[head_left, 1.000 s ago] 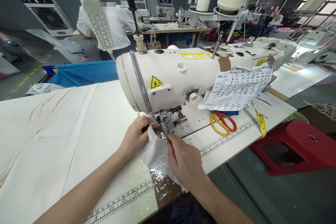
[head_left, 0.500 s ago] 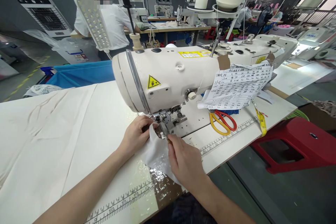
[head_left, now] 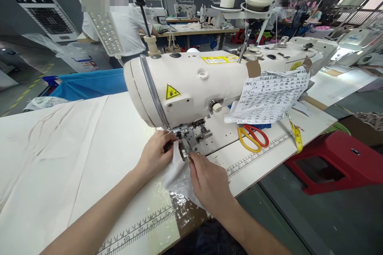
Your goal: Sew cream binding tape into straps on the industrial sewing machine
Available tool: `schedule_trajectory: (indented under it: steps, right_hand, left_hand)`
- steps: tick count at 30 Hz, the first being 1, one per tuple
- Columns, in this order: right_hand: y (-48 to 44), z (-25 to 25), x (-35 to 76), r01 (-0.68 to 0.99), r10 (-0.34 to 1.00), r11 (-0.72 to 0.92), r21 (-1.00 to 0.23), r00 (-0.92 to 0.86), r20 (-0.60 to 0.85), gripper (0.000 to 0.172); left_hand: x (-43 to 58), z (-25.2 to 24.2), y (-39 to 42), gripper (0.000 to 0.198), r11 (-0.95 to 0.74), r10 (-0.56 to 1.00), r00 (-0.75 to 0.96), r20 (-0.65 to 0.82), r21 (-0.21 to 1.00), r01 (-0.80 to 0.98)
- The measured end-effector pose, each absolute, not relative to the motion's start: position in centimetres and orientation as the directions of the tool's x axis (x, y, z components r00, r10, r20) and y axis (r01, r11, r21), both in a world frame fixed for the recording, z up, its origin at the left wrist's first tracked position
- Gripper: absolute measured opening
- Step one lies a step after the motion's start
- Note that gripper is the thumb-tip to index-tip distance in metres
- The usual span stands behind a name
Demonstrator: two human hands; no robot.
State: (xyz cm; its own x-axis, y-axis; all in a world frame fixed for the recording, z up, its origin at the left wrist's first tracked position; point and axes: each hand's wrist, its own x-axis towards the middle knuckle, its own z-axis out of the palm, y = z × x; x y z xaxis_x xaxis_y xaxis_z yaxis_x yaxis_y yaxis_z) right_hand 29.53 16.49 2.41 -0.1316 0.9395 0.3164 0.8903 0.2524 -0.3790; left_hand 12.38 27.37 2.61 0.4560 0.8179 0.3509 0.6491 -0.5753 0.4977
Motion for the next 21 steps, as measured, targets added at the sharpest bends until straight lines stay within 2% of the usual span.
schedule_trajectory:
  steps: [5,14,21]
  right_hand:
    - [16.57,2.50,29.57,0.899,0.938,0.261,-0.353,-0.149,0.314,0.030]
    - [16.45,2.53,29.53,0.888,0.939,0.254,-0.383,-0.131,0.319,0.029]
    - [16.72,2.65,29.41,0.910,0.949,0.230,-0.346,-0.130,0.287,0.030]
  left_hand:
    - [12.33,2.31,27.64,0.022,-0.602,0.797,0.465,0.384,0.452,0.659]
    - [11.80,2.09,27.65,0.022,-0.476,0.878,0.367,0.307,0.633,0.610]
    - [11.58,1.76,27.64,0.013,-0.556,0.832,0.389,0.397,0.593,0.583]
